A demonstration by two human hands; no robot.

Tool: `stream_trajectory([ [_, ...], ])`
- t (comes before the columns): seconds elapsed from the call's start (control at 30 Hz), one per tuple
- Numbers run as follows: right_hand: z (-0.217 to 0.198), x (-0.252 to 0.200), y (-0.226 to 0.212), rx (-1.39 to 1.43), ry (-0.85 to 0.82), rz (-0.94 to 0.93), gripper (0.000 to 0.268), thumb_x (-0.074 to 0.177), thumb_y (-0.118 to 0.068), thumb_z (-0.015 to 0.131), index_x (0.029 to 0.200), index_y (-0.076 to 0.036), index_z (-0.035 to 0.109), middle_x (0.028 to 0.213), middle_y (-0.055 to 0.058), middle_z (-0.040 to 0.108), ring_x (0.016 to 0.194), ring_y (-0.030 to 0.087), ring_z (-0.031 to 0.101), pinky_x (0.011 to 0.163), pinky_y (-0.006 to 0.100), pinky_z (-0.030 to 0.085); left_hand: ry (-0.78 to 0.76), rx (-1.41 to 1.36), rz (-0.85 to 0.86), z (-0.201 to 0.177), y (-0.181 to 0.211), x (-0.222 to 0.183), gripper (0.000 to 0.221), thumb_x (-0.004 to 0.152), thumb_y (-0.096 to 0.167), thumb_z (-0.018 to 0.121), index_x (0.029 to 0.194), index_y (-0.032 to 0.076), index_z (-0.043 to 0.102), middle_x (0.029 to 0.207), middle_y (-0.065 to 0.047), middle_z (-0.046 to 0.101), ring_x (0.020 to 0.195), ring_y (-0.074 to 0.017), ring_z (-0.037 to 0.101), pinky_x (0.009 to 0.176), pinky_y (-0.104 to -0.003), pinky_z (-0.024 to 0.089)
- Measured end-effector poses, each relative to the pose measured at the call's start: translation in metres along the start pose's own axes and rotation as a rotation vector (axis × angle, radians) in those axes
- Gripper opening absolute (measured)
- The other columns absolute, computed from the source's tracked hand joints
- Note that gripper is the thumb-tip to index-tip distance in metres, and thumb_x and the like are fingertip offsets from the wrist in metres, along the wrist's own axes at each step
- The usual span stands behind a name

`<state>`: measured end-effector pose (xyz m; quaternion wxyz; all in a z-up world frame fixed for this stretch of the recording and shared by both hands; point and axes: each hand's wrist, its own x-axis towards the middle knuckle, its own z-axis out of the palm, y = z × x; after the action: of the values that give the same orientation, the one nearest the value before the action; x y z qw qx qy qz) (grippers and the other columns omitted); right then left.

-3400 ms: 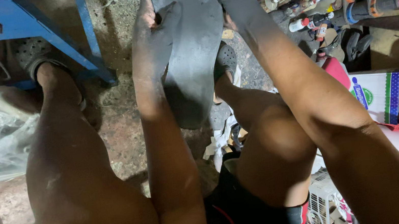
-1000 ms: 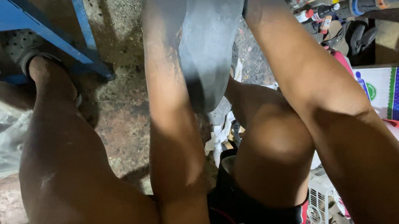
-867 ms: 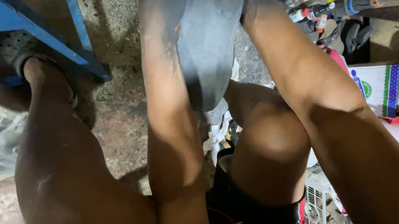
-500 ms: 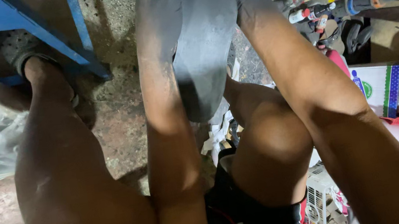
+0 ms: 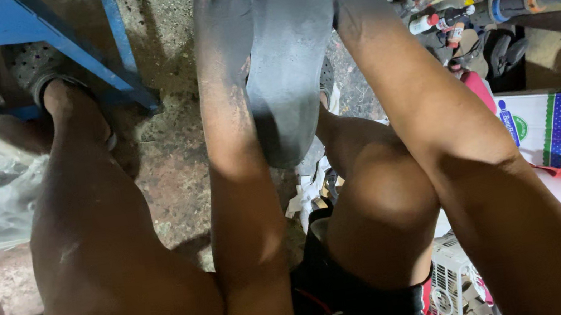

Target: The person holds a grey shoe sole and presses it against a rotating polishing wheel to smooth the edges, turning the sole over to work on different sections.

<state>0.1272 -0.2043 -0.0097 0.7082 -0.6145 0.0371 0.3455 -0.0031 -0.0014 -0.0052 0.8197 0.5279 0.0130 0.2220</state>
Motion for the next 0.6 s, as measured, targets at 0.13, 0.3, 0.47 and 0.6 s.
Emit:
stream_trajectory([
  [0.13, 0.003, -0.007, 0.002, 0.008, -0.001, -0.005, 0.047, 0.107, -0.044, 0.064, 0.081, -0.008, 0.050, 0.071, 0.000, 0.045, 0.059, 0.015, 0.044, 0.052, 0.031, 0.044, 0.044, -0.232, -0.323, -0.003, 0.004, -0.007, 0.013, 0.104, 0.017, 0.058, 0.104, 0.006, 0.065, 0.083, 0.001, 0.065, 0.074, -0.0092, 0.061, 0.067, -0.026, 0.048],
  [0.3, 0.007, -0.004, -0.006, 0.016, -0.009, -0.024, 0.049, 0.108, -0.045, 0.064, 0.080, -0.008, 0.049, 0.070, 0.000, 0.044, 0.058, 0.015, 0.042, 0.052, 0.031, 0.043, -0.027, -0.053, 0.077, -0.014, -0.039, -0.002, 0.016, 0.113, 0.015, 0.058, 0.117, 0.001, 0.066, 0.101, -0.005, 0.065, 0.088, -0.0138, 0.062, 0.079, -0.030, 0.050],
  [0.47, 0.002, -0.005, -0.004, 0.015, -0.015, -0.020, 0.051, 0.108, -0.047, 0.063, 0.078, -0.008, 0.048, 0.069, 0.000, 0.043, 0.057, 0.015, 0.041, 0.051, 0.031, 0.043, 0.047, 0.240, 0.066, -0.021, -0.044, 0.010, 0.018, 0.109, 0.016, 0.060, 0.119, 0.001, 0.065, 0.101, -0.004, 0.066, 0.089, -0.0134, 0.061, 0.079, -0.032, 0.051],
  [0.6, -0.005, -0.005, 0.002, -0.023, 0.012, 0.009, 0.053, 0.109, -0.048, 0.063, 0.077, -0.009, 0.047, 0.068, -0.001, 0.042, 0.056, 0.015, 0.040, 0.050, 0.031, 0.042, 0.072, 0.138, -0.123, -0.019, -0.044, 0.010, 0.021, 0.106, 0.017, 0.062, 0.120, 0.001, 0.065, 0.102, -0.003, 0.066, 0.090, -0.0130, 0.061, 0.079, -0.032, 0.052],
])
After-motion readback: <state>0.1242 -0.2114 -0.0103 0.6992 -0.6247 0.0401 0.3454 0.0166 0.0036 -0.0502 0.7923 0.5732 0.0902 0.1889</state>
